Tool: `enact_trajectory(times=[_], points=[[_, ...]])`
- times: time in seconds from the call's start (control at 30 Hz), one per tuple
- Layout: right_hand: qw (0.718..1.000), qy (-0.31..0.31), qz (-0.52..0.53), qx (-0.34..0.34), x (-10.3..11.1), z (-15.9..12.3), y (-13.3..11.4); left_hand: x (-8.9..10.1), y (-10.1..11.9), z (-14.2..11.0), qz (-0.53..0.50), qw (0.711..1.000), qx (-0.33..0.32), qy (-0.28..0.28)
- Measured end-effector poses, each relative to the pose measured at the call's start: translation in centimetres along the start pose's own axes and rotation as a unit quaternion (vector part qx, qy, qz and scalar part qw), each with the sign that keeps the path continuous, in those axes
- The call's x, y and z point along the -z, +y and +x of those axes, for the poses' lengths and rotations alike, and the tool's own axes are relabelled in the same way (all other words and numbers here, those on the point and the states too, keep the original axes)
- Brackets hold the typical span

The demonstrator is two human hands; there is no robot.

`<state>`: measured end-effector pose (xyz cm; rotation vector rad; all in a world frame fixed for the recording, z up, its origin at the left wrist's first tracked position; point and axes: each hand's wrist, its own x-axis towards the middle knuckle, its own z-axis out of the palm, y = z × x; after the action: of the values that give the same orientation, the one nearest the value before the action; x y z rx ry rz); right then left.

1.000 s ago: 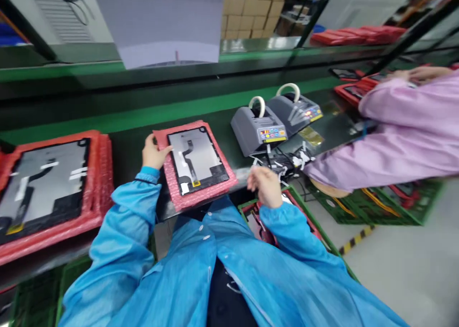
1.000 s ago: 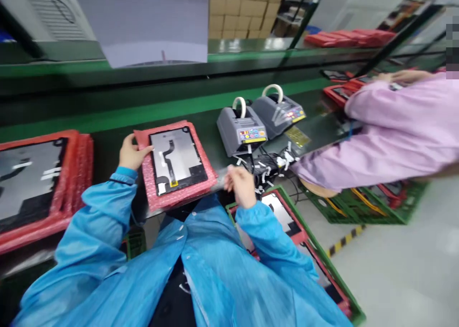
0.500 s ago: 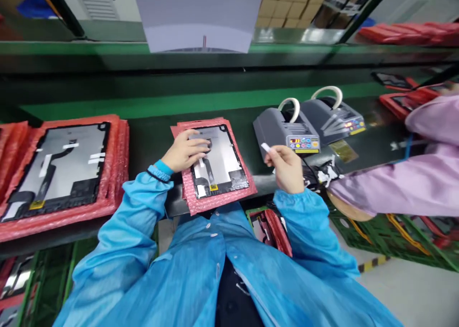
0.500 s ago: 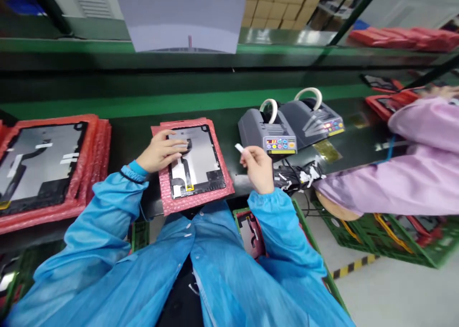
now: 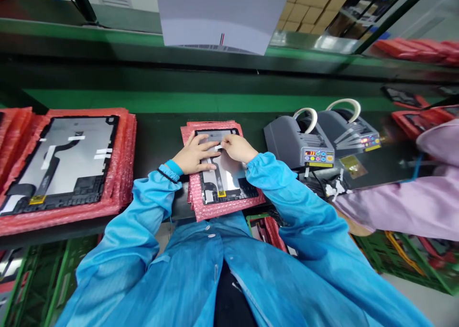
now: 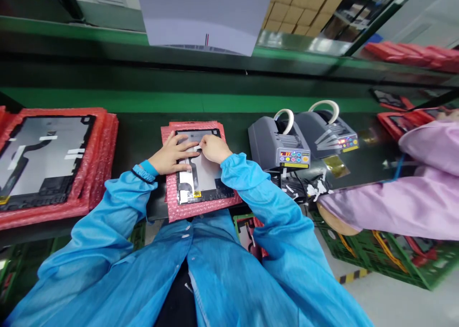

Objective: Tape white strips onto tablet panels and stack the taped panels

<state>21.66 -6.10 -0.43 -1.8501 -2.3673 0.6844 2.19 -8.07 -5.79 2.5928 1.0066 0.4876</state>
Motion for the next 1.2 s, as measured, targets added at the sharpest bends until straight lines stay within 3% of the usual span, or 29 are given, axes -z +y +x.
enact_trajectory(times=[0.33, 0.47, 0.6, 0.7, 0.77, 0.83, 0.9, 0.97, 1.07, 1.2], points=[[0.995, -0.017, -0.094, -0.015, 0.3, 0.0, -1.5, -0.1, -0.1, 0.1, -0.003, 1.0, -0.012, 0.004], [0.991, -0.014, -0.121, -0.062, 1.3, 0.3, -1.7, -0.1, -0.1, 0.1, -0.001, 1.0, -0.004, 0.002], [0.988, 0.048, -0.093, -0.116, 2.4, -2.5, 1.3, 0.0, -0.3, 0.1, -0.002, 1.0, -0.005, 0.002], [0.983, 0.135, 0.072, -0.104, 1.3, -8.3, 6.3, 0.1, -0.4, 0.0, 0.0, 1.0, -0.012, 0.006], [0.941, 0.196, 0.236, -0.142, -0.4, -12.7, 9.7, 0.3, -0.5, 0.2, 0.005, 1.0, -0.004, 0.016], [0.849, 0.273, 0.393, -0.223, -2.0, -15.9, 12.2, 0.7, -0.4, 0.6, 0.019, 0.999, 0.012, 0.029], [0.748, 0.339, 0.503, -0.269, -2.8, -17.0, 13.9, 1.3, 0.2, 1.5, 0.041, 0.998, 0.026, 0.035], [0.684, 0.374, 0.566, -0.269, -2.7, -16.4, 14.7, 1.9, 1.5, 2.4, 0.064, 0.997, 0.026, 0.031], [0.647, 0.404, 0.598, -0.246, -2.0, -14.4, 15.1, 2.5, 3.8, 3.6, 0.083, 0.996, 0.001, 0.026], [0.645, 0.475, 0.569, -0.187, -2.4, -13.8, 15.4, 2.3, 5.4, 4.0, 0.089, 0.995, -0.039, 0.019]])
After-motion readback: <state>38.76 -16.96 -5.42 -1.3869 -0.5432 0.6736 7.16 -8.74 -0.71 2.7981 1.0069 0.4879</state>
